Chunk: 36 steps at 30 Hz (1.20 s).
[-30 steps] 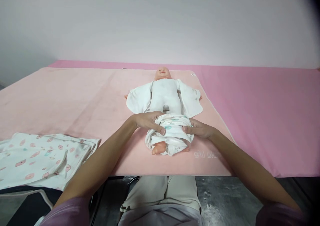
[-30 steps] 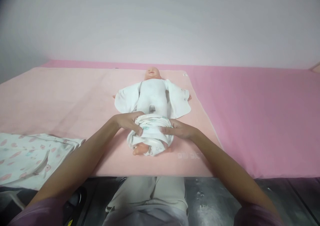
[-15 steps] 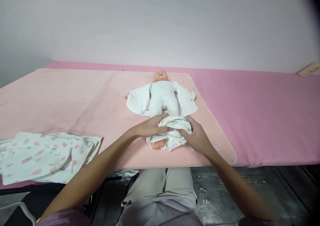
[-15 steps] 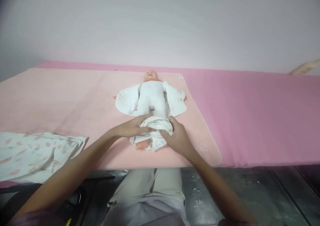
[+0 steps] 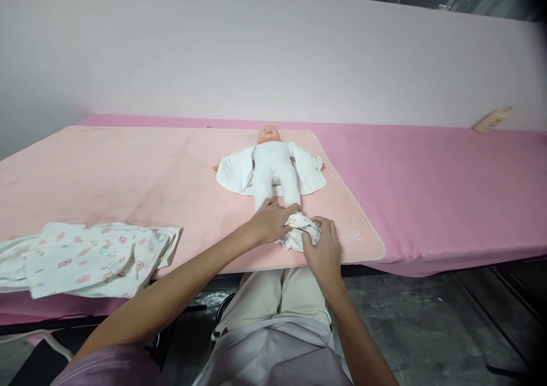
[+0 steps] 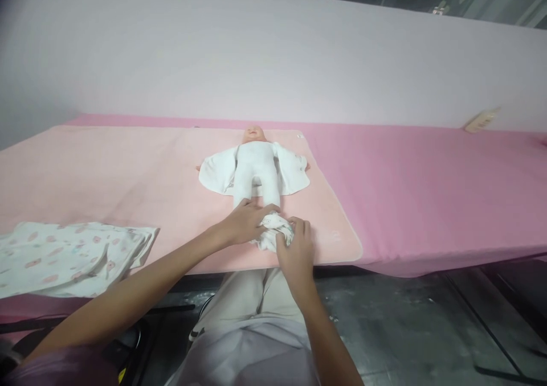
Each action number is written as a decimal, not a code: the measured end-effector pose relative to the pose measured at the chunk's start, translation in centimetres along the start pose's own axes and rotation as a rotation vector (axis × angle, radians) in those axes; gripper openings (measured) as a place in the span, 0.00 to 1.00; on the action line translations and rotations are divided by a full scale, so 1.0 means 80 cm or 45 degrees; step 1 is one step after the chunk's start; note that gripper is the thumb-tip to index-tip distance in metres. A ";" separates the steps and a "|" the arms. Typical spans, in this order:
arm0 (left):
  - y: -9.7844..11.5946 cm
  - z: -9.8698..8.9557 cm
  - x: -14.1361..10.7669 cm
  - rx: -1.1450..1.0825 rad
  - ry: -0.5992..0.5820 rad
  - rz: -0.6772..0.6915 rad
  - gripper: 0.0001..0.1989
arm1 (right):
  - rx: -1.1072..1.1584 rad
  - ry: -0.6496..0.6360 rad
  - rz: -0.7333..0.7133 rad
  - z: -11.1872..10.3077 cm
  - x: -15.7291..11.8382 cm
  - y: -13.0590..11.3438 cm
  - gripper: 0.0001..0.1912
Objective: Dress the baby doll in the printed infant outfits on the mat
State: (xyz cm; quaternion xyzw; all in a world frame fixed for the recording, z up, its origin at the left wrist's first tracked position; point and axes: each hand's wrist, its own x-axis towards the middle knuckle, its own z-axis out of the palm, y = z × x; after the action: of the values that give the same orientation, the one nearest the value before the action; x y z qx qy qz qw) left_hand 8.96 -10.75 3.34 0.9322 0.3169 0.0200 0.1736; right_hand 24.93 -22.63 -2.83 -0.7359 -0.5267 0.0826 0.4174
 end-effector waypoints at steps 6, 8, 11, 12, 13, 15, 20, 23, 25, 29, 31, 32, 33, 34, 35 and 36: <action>-0.002 0.001 0.001 0.004 0.028 -0.011 0.25 | -0.071 -0.182 0.022 -0.005 0.013 0.001 0.11; -0.004 -0.002 -0.001 -0.087 0.044 -0.009 0.23 | 0.037 -0.240 0.048 -0.007 0.018 0.003 0.10; -0.013 -0.008 -0.005 -0.316 0.086 0.023 0.19 | 0.404 -0.433 0.095 -0.007 0.024 0.007 0.09; -0.017 -0.009 -0.007 -0.409 0.099 0.033 0.20 | 0.551 -0.510 0.096 -0.006 0.026 0.009 0.11; -0.022 -0.010 -0.009 -0.501 0.113 0.040 0.21 | 0.682 -0.573 0.081 -0.005 0.028 0.011 0.13; -0.029 -0.009 -0.014 -0.674 0.146 0.051 0.23 | 0.853 -0.643 0.016 -0.002 0.033 0.016 0.17; -0.037 -0.003 -0.020 -0.812 0.232 0.060 0.23 | 0.784 -0.671 -0.157 -0.010 0.073 0.022 0.13; -0.036 -0.007 -0.019 -0.682 0.251 0.059 0.18 | 0.720 -0.836 -0.284 -0.023 0.115 0.022 0.10; -0.038 -0.015 -0.018 -0.540 0.253 0.054 0.14 | 0.738 -1.007 -0.304 -0.031 0.144 0.023 0.13; -0.050 -0.031 -0.014 -0.302 0.327 0.083 0.12 | 0.728 -1.281 -0.313 -0.035 0.193 0.021 0.21; -0.058 -0.036 -0.012 -0.319 0.332 0.088 0.17 | 0.668 -1.367 -0.361 -0.033 0.210 0.012 0.19; -0.061 -0.038 -0.011 -0.348 0.322 0.084 0.20 | 0.626 -1.398 -0.394 -0.032 0.217 0.006 0.17; -0.063 -0.040 -0.011 -0.379 0.300 0.085 0.22 | 0.581 -1.424 -0.428 -0.030 0.223 -0.003 0.15; -0.065 -0.042 -0.011 -0.408 0.270 0.093 0.24 | 0.542 -1.450 -0.460 -0.028 0.228 -0.012 0.14; -0.067 -0.044 -0.011 -0.434 0.237 0.105 0.24 | 0.519 -1.474 -0.486 -0.026 0.231 -0.022 0.13; -0.068 -0.046 -0.012 -0.468 0.209 0.115 0.24 | 0.520 -1.493 -0.505 -0.024 0.234 -0.031 0.14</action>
State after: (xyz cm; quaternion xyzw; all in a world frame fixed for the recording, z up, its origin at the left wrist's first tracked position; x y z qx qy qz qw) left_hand 4.49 -6.15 5.04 0.8933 0.2790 0.1610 0.3134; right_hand 32.36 -7.59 6.13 -0.3634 -0.7666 0.4904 0.1994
